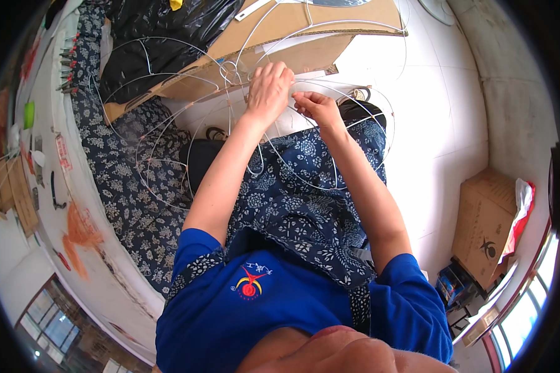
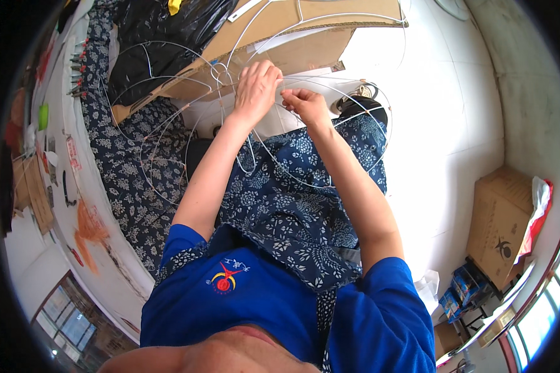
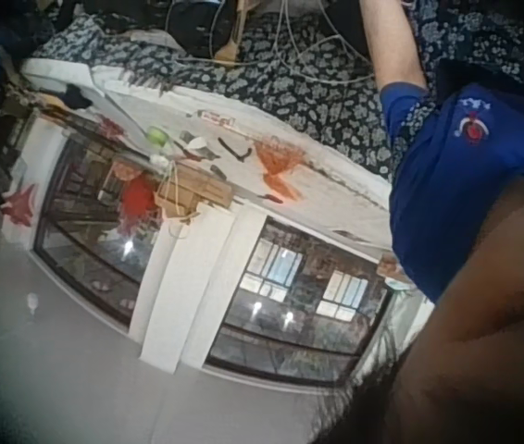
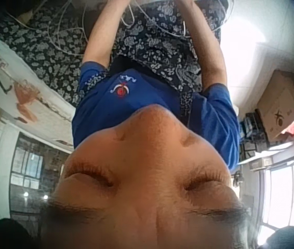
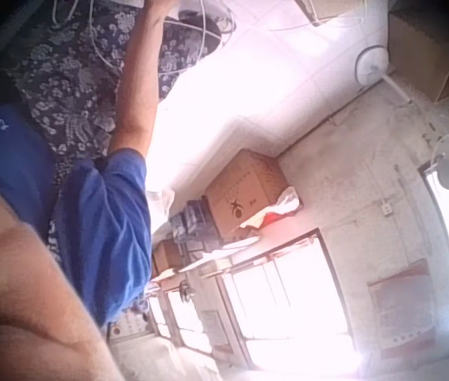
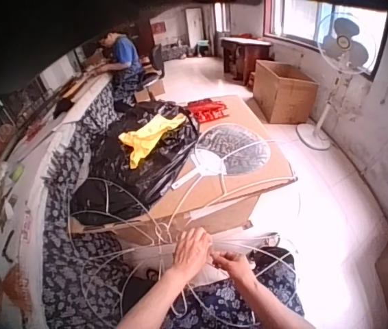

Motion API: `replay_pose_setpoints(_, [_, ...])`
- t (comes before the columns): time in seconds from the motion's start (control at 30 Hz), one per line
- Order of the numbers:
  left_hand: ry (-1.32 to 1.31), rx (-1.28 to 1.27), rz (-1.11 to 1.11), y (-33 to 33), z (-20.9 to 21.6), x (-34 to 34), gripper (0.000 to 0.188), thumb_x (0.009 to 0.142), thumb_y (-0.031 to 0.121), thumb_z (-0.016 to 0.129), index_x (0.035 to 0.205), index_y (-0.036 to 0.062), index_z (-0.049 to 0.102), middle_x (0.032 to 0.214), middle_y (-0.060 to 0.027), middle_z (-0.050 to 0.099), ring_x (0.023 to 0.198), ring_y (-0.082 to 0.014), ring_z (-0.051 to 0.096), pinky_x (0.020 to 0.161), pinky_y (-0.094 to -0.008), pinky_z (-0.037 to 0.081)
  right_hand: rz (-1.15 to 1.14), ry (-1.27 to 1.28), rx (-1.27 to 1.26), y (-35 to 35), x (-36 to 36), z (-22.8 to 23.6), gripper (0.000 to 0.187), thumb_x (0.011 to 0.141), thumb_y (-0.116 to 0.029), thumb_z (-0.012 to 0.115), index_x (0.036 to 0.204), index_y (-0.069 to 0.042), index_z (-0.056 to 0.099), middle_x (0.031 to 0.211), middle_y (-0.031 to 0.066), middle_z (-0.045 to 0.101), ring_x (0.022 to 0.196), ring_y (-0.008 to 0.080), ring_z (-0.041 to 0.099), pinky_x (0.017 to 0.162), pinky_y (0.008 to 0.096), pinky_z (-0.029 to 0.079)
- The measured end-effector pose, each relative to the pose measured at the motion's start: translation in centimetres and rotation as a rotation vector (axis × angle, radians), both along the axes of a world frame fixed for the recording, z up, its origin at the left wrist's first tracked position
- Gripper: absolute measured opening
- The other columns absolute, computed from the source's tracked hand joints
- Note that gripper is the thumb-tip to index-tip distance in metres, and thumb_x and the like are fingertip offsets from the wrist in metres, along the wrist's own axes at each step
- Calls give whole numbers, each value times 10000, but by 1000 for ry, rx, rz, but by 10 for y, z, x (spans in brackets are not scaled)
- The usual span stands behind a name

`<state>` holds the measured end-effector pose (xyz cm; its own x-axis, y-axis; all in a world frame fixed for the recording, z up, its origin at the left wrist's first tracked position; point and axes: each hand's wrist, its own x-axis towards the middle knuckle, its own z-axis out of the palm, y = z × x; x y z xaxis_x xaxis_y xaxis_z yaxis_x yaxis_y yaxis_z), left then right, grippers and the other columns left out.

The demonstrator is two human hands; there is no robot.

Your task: Assembling a wire frame structure by hand for a decorative craft.

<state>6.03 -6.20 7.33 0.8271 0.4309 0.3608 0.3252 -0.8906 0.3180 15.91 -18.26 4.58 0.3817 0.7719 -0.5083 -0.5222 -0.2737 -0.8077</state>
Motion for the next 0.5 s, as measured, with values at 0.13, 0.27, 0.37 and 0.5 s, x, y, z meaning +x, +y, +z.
replay_pose_setpoints(0.13, [10, 5, 11, -1, -2, 0, 49, 798, 88, 594, 821, 82, 551, 847, -66, 538, 859, -246, 539, 751, -381, 388, -1, -66, -19, -4, 2, 4, 187, 848, -147, 663, 952, 7, 680, 755, 56, 658, 711, 126, 599, 693, 241, 471])
replay_pose_setpoints(0.27, [-65, -21, 30, -7, 2, -10, 54, 804, 73, 572, 841, 75, 533, 874, -74, 537, 869, -257, 530, 757, -387, 380, 62, -614, -127, -20, 1, 29, 209, 838, -134, 649, 1005, -9, 668, 877, 117, 675, 858, 197, 648, 788, 292, 487])
replay_pose_setpoints(0.37, [-111, -110, -27, -29, 20, -23, 64, 807, 67, 564, 848, 69, 515, 892, -76, 534, 869, -266, 526, 762, -388, 374, 36, -1068, 67, -37, 2, 68, 342, 876, -166, 590, 1192, -36, 578, 1243, 170, 560, 1112, 254, 577, 936, 347, 438])
replay_pose_setpoints(0.5, [-249, -268, -121, -70, 68, -40, 119, 794, 41, 595, 871, 71, 509, 924, -77, 529, 873, -276, 521, 762, -383, 371, 224, -651, 355, -55, -7, 98, 367, 943, -179, 517, 1283, -42, 499, 1300, 171, 515, 1323, 292, 375, 1077, 393, 294])
